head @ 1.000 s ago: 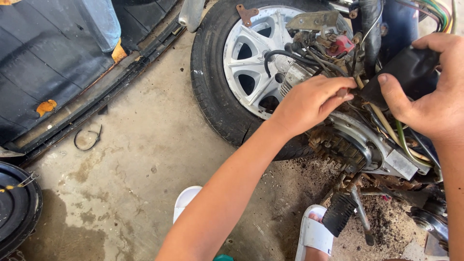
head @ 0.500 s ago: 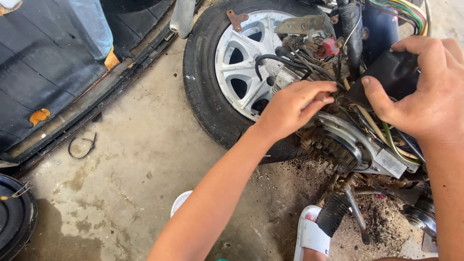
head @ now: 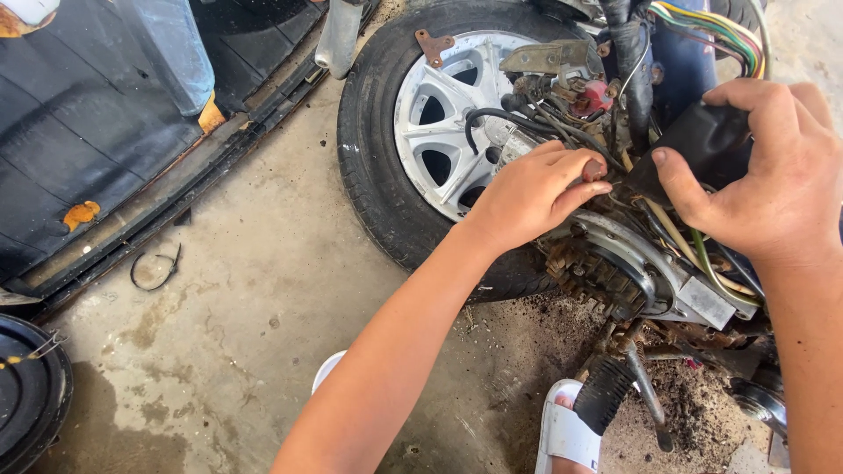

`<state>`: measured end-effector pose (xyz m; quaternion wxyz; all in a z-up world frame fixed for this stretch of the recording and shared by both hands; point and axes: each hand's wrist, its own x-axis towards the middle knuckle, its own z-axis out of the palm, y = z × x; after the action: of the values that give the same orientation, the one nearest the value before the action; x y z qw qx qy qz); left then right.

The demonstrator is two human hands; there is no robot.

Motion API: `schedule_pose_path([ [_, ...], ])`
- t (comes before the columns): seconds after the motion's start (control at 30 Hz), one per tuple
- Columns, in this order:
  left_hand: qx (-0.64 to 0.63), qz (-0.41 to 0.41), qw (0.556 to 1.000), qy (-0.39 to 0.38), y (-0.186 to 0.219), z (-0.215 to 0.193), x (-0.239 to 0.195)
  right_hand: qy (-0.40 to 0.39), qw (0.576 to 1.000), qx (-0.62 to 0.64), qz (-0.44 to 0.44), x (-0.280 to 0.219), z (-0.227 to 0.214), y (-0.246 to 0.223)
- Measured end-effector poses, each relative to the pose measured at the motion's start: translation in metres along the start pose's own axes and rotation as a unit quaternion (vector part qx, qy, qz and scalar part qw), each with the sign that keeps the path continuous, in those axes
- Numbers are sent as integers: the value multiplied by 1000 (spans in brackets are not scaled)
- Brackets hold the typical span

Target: The person works on the motorcycle's electrical system, manipulating and connecting wires near the frame and engine area. They repeatedly adjust and secure the wiring harness by hand, focusing on the junction near the rear wheel and frame.

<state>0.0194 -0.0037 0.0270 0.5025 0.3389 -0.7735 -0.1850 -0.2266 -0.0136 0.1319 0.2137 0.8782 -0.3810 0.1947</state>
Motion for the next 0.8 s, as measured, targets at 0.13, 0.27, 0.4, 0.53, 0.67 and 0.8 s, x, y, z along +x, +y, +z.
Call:
schedule_pose_path([
  [0.13, -68, -4, 998, 14, -4, 8, -10, 4, 1000, 21, 13, 2, -1, -2],
  [0.27, -72, -41, 997, 9, -7, 8, -12, 9, 1000, 29, -1, 11, -8, -10],
  [0.4, -19, -40, 999, -27, 1, 6, 1, 11, 999, 31, 5, 16, -12, -14],
  [0.53, -12, -61, 996, -57, 7, 0, -3, 14, 1000, 23, 10, 19, -12, -15],
  [0.67, 16, -50, 996, -73, 12, -3, 5, 17, 999, 22, 28, 17, -10, -16],
  [0.8, 2, -33, 999, -31, 14, 6, 7, 4, 999, 23, 28, 17, -11, -15],
])
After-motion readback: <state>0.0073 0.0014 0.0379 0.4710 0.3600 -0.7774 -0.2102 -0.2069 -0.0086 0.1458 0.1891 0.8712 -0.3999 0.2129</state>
